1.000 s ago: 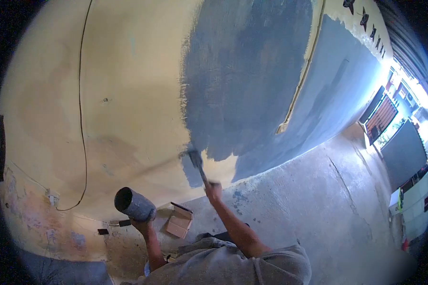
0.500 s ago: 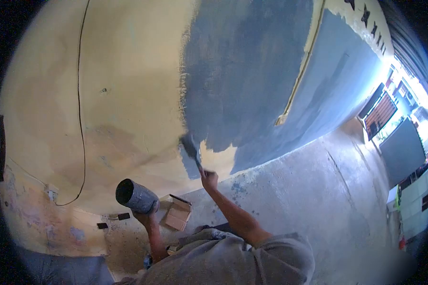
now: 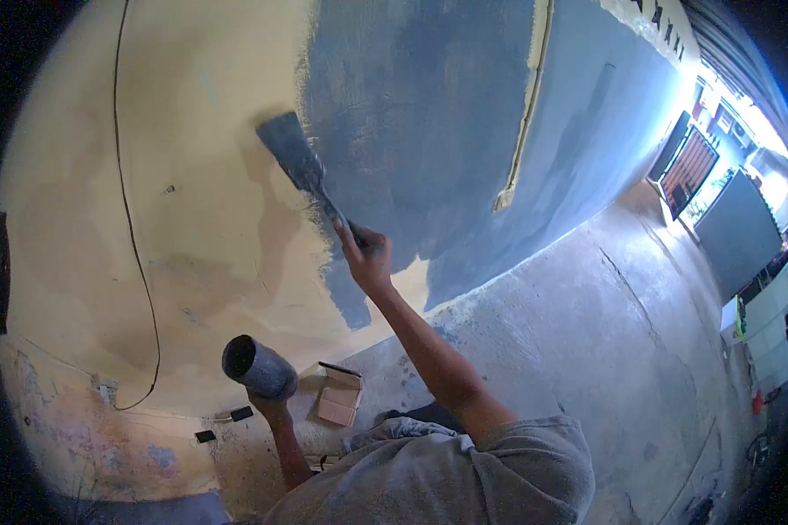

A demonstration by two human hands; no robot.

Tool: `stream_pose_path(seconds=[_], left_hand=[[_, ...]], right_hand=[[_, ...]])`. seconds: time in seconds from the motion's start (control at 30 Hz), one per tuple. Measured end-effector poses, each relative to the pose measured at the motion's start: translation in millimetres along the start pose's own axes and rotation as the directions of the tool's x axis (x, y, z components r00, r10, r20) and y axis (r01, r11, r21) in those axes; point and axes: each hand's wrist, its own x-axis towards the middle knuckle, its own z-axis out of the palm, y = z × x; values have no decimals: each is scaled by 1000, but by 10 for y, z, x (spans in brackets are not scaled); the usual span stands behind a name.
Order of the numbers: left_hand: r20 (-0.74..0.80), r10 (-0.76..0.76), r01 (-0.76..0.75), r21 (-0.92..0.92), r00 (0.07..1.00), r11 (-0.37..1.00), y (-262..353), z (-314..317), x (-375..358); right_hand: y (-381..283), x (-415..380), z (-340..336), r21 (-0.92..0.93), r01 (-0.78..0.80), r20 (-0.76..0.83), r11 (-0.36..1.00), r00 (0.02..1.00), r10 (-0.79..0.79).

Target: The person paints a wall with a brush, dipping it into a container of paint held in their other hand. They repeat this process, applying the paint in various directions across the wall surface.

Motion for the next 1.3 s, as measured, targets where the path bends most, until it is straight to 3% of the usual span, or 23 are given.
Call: stream_pose_path(seconds=[0.03, 0.07, 0.13, 0.17, 0.23, 0.27, 0.3, 0.33, 0.37, 0.43, 0.53, 0.57, 0.6, 0.67, 0.73, 0.83, 0.87, 0.93, 1.0, 1.07, 1.1, 1.17, 1.3], left_hand=[[25, 16, -15, -25, 1000, 1000, 14, 49, 7], [25, 16, -15, -25, 1000, 1000, 79, 138, -4], [-5, -127, 124, -182, 992, 975, 223, 280, -52], [-11, -128, 124, -183, 992, 975, 118, 285, -24], [83, -45, 59, -174, 996, 983, -181, 231, 16], [63, -59, 69, -164, 996, 984, -95, 237, -31], [97, 51, -46, -59, 994, 997, -41, 219, -8], [168, 158, -166, 31, 973, 986, 97, 299, 75], [142, 142, -149, 38, 980, 988, 305, 318, 107], [346, 251, -283, 43, 904, 958, 687, 380, 149], [473, 157, -164, -26, 867, 986, 454, 402, 302], [504, 174, -170, -54, 846, 984, 585, 474, 297], [528, 163, -157, -56, 834, 986, 539, 530, 330], [532, 338, -355, -73, 776, 932, 411, 630, 330], [528, 351, -369, -75, 773, 926, 393, 792, 293], [490, 457, -469, -107, 743, 877, 465, 1079, 360], [465, 529, -533, -136, 710, 835, 513, 1181, 380], [474, 596, -588, -185, 649, 787, 691, 1368, 414], [479, 659, -639, -236, 579, 732, 775, 1560, 406], [479, 708, -635, -338, 519, 694, 799, 1730, 344], [488, 705, -633, -339, 514, 696, 835, 1776, 289], [520, 703, -629, -350, 485, 694, 769, 1855, 235], [587, 629, -531, -360, 510, 767, 724, 1911, -5]], right_hand=[[-25, 12, 29, 142, -38, -31, 989, 999, 42], [103, -24, 49, 142, -38, -31, 989, 999, 43], [644, -212, 68, -208, 135, -159, 969, 972, -170], [872, -369, -6, -229, -98, -118, 969, 990, 73], [1764, -887, -168, -547, -42, -46, 836, 999, 21], [1890, -1246, -312, -532, -238, -60, 813, 968, 244], [1937, -1722, -646, -571, -445, 30, 690, 828, 560], [1885, -1882, -800, -523, -603, -16, 603, 714, 700], [1798, -1937, -1035, -545, -531, 56, 649, 750, 659], [1503, -1809, -1521, -507, -418, 159, 754, 815, 558], [551, -1346, -1937, -485, -339, 146, 806, 878, 457], [277, -1175, -2088, -507, -76, 256, 858, 938, 234], [-11, -1016, -2178, -503, 190, 365, 843, 931, 9], [-942, -659, -2063, -593, 436, 535, 677, 842, -74], [-1340, -490, -1994, -571, 621, 618, 537, 756, -216], [-1829, -380, -1854, -602, 773, 762, 199, 631, -144], [-1928, -379, -1777, -618, 764, 752, 188, 644, -142], [-2051, -390, -1562, -492, 864, 870, -106, 483, -97], [-2030, -425, -1368, -488, 858, 871, -158, 491, -22], [-1918, -447, -1181, -370, 879, 893, -301, 425, 145], [-1859, -445, -1134, -385, 871, 885, -306, 442, 144], [-1779, -427, -1072, -251, 916, 879, -314, 351, 322], [-1934, -394, -1079, -394, 883, 802, -256, 466, 372]])
